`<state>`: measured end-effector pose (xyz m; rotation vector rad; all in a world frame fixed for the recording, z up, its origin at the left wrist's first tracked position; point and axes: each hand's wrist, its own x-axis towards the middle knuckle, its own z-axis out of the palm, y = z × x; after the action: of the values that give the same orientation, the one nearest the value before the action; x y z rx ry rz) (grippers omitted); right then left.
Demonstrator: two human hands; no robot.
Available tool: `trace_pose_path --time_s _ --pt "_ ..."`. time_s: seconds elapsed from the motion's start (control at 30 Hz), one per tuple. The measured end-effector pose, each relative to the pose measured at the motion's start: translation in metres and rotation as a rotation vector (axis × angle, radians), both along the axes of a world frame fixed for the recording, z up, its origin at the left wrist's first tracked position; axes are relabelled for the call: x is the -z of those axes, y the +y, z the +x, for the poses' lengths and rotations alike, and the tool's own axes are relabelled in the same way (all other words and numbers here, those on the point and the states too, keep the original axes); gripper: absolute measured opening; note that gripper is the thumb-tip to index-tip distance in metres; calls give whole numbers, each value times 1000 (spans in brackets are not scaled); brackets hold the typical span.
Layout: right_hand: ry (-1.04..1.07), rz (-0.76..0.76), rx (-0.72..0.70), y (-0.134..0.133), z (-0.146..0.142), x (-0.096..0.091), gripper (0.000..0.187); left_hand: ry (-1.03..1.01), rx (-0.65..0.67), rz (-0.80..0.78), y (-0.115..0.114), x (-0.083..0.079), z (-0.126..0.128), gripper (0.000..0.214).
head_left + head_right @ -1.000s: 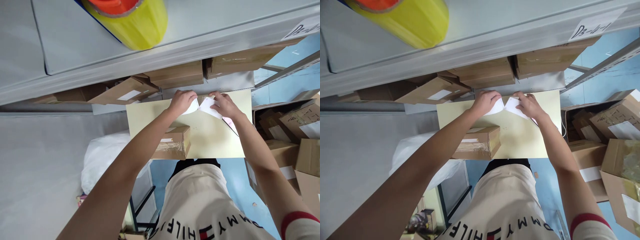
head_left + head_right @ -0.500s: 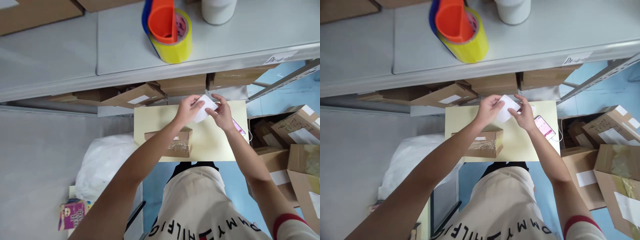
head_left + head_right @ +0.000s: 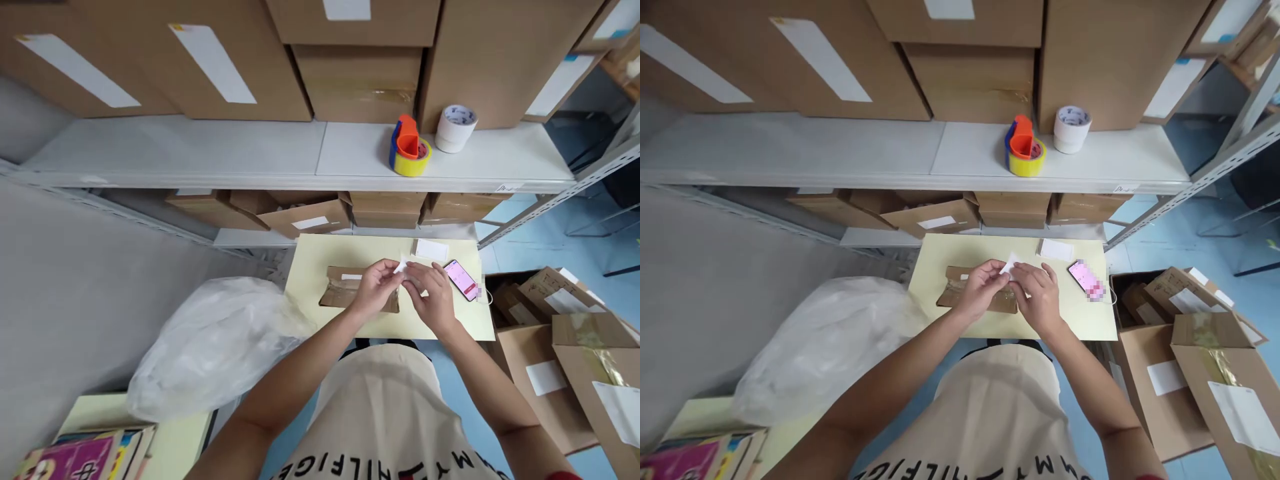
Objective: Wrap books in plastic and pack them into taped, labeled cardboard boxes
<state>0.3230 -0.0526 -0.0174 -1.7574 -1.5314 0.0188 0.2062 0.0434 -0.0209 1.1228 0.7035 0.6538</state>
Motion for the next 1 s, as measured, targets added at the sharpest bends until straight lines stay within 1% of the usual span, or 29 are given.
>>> trace_pose_path --time_s 0.13,0.3,0.37,0.5,0.63,0.73,0.87,1.0 --pt "-45 70 4 -6 -24 -6 16 -162 36 -96 -8 -6 -37 43" --pt "-98 108 -24 -12 -56 -9 15 -205 42 -131 -12 -5 -72 49" --pt "-71 100 -41 -12 -68 -12 16 -197 53 -114 -12 -2 -83 49" --pt "45 63 -68 -12 -88 -19 15 -178 52 -20 -15 5 -99 43" --pt "182 23 -65 -16 -101 -21 16 -160 35 37 -21 11 -107 40" --pt "231 8 -75 -18 -103 -20 16 -150 19 54 -24 12 -109 42" --pt "219 5 -98 -19 -94 -19 18 -141 -1 73 -28 12 -104 46" --pt "184 -15 -132 -19 -79 -21 20 -133 -34 121 -32 10 -94 46"
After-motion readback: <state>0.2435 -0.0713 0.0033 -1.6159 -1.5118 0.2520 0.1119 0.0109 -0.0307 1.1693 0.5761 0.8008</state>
